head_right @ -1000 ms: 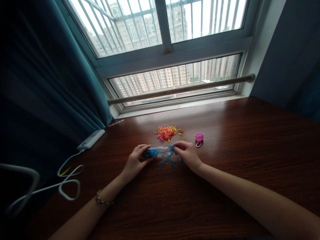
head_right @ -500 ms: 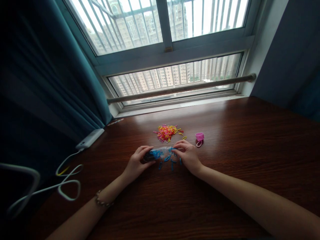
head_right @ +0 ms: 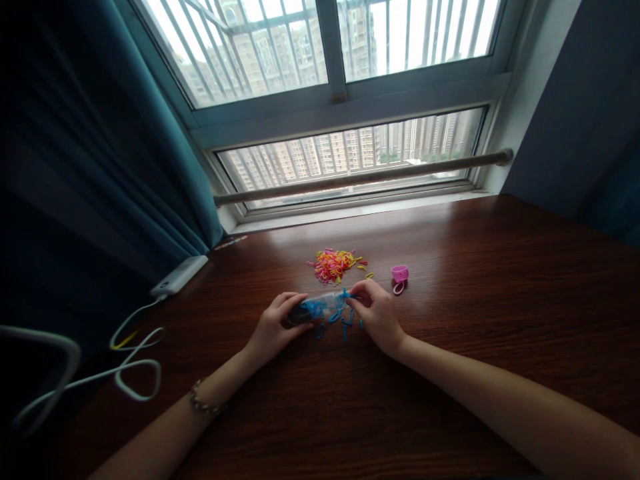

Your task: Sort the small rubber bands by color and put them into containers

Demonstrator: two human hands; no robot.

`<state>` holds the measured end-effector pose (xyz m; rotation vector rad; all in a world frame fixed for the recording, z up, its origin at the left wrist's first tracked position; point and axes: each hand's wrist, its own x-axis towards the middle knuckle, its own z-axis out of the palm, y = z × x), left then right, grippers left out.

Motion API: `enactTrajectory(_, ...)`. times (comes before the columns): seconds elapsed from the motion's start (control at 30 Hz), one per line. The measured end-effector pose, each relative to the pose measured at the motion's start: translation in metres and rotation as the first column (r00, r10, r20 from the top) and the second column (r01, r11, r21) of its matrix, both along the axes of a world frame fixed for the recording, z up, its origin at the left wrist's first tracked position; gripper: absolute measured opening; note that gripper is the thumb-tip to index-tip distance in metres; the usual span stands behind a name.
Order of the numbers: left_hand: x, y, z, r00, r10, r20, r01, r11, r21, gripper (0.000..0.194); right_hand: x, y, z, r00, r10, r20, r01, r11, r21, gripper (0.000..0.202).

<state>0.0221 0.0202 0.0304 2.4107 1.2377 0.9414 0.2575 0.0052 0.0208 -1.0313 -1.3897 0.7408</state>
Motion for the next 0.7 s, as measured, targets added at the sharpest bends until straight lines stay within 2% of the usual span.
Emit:
enactTrajectory(0.13, 0.001, -0.001, 0.001, 1.0, -0.011, -0.008, 0.011, 1.0, 0.001, 0.048, 0.001, -0.003, 0.002, 0.999, -0.023, 0.029, 0.023, 1.0, -0.006, 0.016)
enactTrajectory(0.27, 0.001, -0.001, 0.001, 1.0, -0.006, -0.008, 0.006, 1.0, 0.003, 0.049, 0.003, -0.003, 0.003, 0.982, -0.111, 0.154, 0.099, 0.991, 0.085, 0.011)
enactTrajectory(0.33, 0.001, -0.001, 0.001, 1.0, -0.004, -0.005, 0.004, 1.0, 0.008, 0.049, 0.003, -0.003, 0.004, 0.978, -0.112, 0.178, 0.09, 0.988, 0.127, 0.009)
enactTrajectory(0.47, 0.001, -0.002, 0.001, 1.0, -0.004, -0.005, 0.004, 1.0, 0.001, 0.049, 0.002, -0.004, 0.008, 0.986, -0.05, 0.16, 0.025, 0.988, 0.153, 0.014)
enactTrajectory(0.57, 0.0, -0.001, 0.001, 1.0, 0.003, 0.002, -0.003, 1.0, -0.017, 0.048, 0.001, -0.006, 0.011, 0.989, -0.052, 0.137, 0.033, 0.99, 0.139, 0.015)
enactTrajectory(0.7, -0.001, 0.001, 0.001, 1.0, 0.008, 0.017, -0.008, 1.0, -0.03, 0.046, -0.003, -0.008, 0.009, 0.998, 0.053, -0.047, -0.049, 0.995, 0.09, 0.014)
